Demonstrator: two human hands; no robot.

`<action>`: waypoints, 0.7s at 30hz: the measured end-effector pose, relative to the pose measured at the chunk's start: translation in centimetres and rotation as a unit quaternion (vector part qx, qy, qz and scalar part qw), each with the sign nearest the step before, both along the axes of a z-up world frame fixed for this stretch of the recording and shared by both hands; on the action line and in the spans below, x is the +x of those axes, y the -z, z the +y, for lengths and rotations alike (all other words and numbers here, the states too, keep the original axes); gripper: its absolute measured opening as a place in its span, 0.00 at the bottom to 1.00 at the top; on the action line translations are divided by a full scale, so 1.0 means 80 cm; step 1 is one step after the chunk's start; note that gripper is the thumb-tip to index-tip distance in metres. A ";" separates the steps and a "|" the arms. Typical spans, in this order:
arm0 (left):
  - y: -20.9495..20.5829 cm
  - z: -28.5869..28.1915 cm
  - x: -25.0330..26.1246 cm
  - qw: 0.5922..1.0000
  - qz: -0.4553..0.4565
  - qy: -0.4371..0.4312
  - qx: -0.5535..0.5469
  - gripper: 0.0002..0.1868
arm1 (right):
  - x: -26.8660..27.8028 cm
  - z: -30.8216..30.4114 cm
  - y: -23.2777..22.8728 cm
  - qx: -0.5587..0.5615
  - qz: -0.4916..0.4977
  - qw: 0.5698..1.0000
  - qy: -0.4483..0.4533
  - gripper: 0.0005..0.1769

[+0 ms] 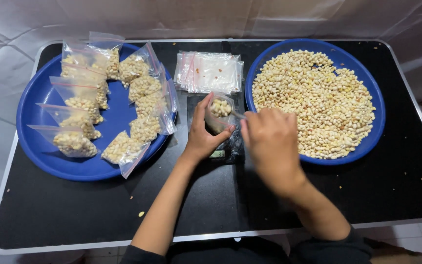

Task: Scooping grains from a bowl into small plastic bags, weighing them on a scale, and sealing the bags.

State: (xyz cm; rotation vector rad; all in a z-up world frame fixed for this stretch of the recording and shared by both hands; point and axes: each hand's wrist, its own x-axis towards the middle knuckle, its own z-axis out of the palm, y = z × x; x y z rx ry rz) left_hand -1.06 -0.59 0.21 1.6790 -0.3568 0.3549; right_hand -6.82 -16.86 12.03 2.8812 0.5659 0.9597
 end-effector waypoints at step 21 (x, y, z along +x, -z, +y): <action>-0.017 0.012 -0.004 0.998 0.005 0.063 0.002 0.48 | -0.002 -0.155 -0.077 0.082 0.294 0.921 0.242 0.14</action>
